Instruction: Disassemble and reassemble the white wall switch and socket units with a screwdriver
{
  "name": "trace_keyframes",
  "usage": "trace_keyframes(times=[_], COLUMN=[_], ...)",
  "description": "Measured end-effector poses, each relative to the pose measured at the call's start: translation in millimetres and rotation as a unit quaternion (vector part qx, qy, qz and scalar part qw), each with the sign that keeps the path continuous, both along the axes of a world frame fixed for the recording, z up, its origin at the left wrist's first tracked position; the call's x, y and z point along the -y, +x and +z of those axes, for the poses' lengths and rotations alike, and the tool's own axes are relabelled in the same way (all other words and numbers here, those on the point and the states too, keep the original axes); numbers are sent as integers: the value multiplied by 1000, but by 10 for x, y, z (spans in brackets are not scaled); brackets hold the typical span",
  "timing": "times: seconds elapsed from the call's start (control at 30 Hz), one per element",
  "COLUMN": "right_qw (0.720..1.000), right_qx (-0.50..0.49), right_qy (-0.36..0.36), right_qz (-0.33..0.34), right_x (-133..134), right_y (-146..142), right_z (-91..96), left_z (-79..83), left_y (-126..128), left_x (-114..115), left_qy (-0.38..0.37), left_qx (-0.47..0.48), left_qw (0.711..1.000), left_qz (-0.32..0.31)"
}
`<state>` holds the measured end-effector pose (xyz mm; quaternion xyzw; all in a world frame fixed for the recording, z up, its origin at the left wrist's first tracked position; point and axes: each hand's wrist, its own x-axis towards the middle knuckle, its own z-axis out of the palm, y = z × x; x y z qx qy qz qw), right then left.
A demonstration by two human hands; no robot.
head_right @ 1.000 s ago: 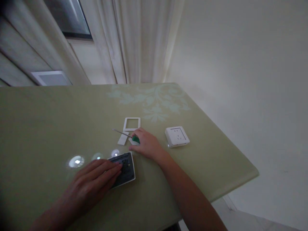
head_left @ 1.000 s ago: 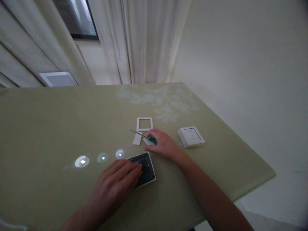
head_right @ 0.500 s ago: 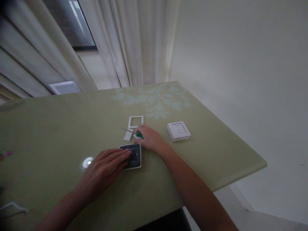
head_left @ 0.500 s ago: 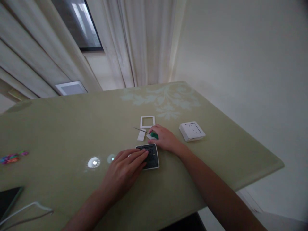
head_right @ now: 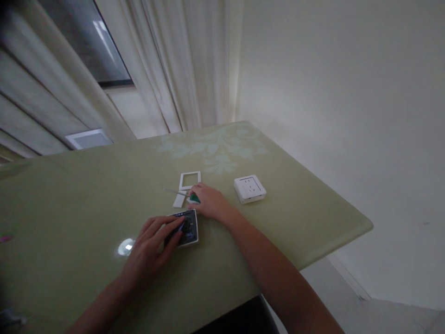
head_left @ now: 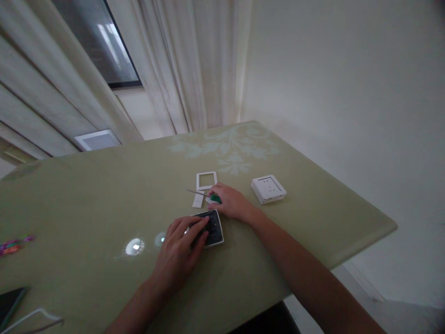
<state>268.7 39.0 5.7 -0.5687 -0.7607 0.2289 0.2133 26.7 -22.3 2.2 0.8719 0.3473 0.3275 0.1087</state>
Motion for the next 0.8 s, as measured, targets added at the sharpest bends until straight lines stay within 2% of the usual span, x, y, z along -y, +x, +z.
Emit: trace_keyframes(times=[0.07,0.13,0.23,0.3,0.33,0.4,0.47,0.63,0.8], right_qw=[1000,1000,1000,1000,1000,1000,1000,1000,999], right_qx=[2,3,2,2,2,3,3,-3,1], right_qy=[-1,-2,-1,0,1,2,4,-3,-20], right_qz=[1,1,1,-1,-2,-5,-6,9,-34], right_x=[11,18,21,19,18,16,13,-6,1], right_y=[-4,-6,-8,-10,-12,-12,-5,25,10], right_z=[17,36,57,62,62,63,67,77,77], left_z=[-14,-18,25,88,123,177,186,56,43], left_y=[0,-10,-32,-37,-36,-28,-15,69,143], left_x=[-41,-104,-208,-261,-280,-302,-302,-254,-270], left_qy=[-60,-168,-374,-464,-487,-503,-498,-446,-484], left_qx=[35,74,127,145,148,149,143,138,137], left_qw=[997,983,919,874,861,851,855,884,864], left_qz=[29,25,-2,5,8,3,-9,26,17])
